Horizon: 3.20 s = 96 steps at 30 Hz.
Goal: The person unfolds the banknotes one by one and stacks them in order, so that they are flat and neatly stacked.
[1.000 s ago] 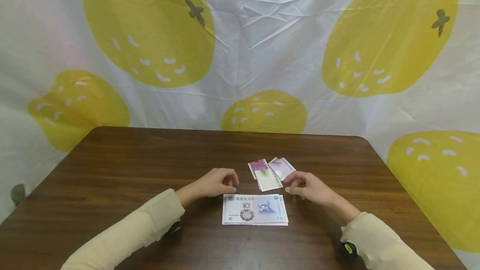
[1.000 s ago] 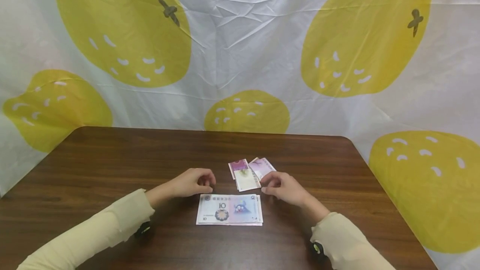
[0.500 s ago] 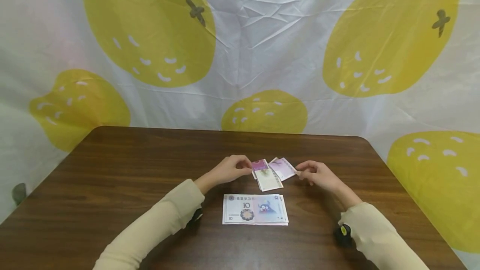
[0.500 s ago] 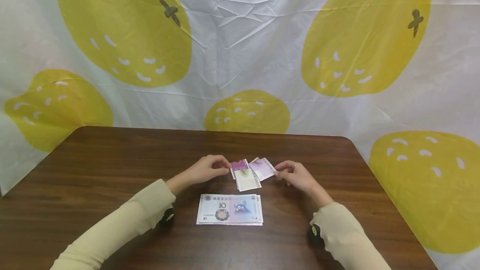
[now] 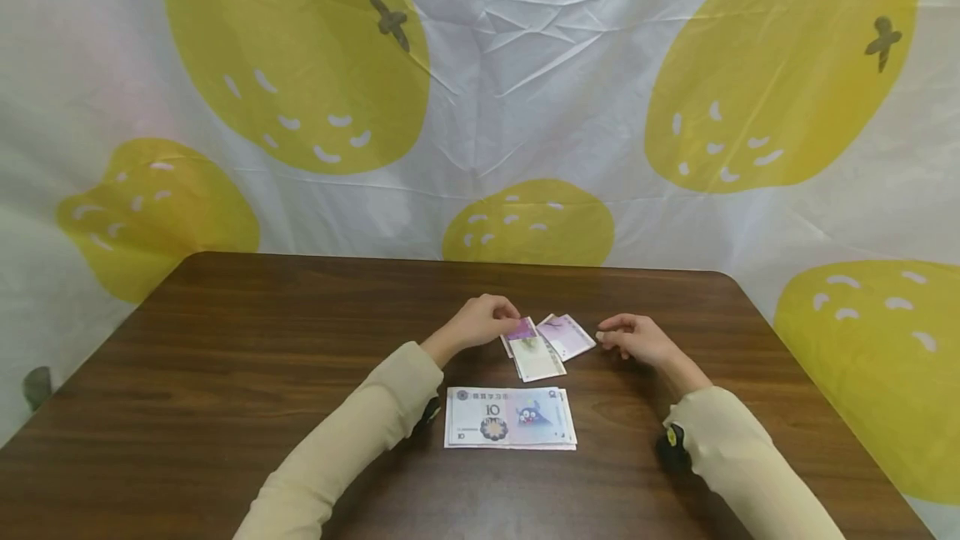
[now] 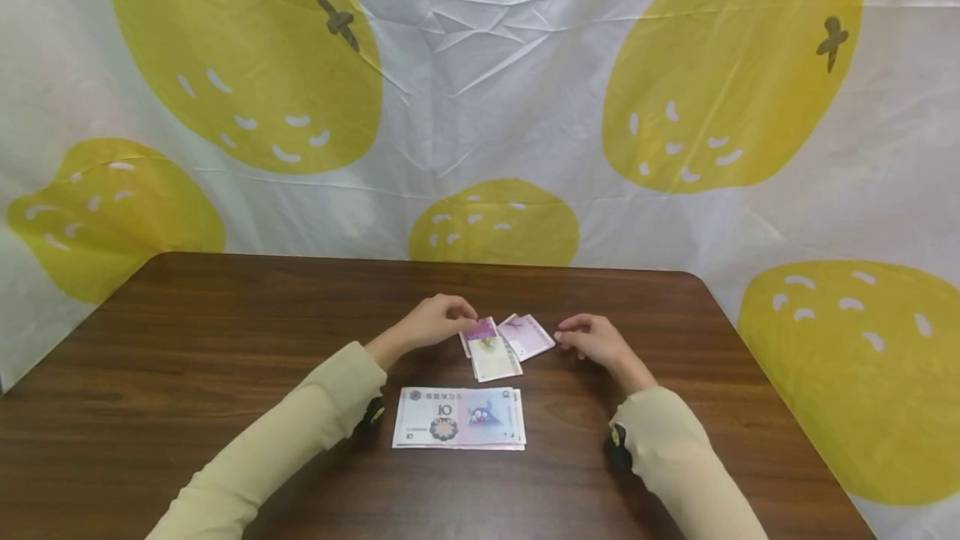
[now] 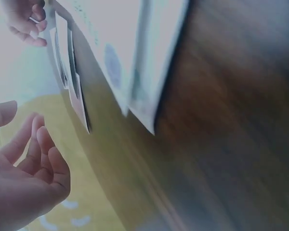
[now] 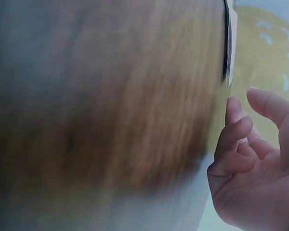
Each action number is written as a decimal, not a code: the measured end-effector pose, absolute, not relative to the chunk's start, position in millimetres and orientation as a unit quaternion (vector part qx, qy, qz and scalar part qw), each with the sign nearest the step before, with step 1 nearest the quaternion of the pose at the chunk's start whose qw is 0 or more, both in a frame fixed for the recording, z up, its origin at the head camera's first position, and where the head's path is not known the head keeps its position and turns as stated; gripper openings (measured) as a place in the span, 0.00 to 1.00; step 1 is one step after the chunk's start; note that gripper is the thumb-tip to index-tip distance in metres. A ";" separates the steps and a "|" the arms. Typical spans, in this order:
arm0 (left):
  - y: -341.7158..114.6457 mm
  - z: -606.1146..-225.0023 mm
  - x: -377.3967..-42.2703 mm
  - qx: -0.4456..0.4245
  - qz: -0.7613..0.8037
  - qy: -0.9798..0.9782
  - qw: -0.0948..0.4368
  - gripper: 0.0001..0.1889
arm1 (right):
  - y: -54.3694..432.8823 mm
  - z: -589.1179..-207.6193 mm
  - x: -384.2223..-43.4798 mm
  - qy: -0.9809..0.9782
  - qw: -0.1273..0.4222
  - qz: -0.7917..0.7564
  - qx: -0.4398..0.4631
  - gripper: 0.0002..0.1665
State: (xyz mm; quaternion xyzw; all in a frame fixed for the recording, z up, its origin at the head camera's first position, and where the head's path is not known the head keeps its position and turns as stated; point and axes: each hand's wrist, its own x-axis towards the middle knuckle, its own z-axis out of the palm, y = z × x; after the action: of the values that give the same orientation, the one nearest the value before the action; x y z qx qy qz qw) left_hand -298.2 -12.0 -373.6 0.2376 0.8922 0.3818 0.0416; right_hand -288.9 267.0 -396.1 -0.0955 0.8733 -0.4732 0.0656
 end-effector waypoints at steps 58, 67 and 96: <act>45.2 -434.9 -345.2 0.245 0.281 0.928 0.002 0.09 | 243.1 -401.2 -292.6 0.906 0.079 -0.399 -0.119 0.17; 40.7 -381.2 -295.7 0.211 0.336 0.918 -0.008 0.03 | 243.7 -399.5 -291.4 0.903 0.083 -0.403 -0.124 0.16; 2.1 -375.4 -295.9 0.198 0.589 0.775 0.115 0.08 | 227.1 -374.1 -277.1 0.821 0.123 -0.543 -0.128 0.13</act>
State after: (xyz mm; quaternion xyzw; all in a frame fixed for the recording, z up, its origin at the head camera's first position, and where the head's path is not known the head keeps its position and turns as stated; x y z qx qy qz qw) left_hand -295.9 2.1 -375.4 0.1982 0.7751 0.5887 0.1153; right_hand -277.1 227.1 -374.1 -0.1284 0.8211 -0.5425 0.1227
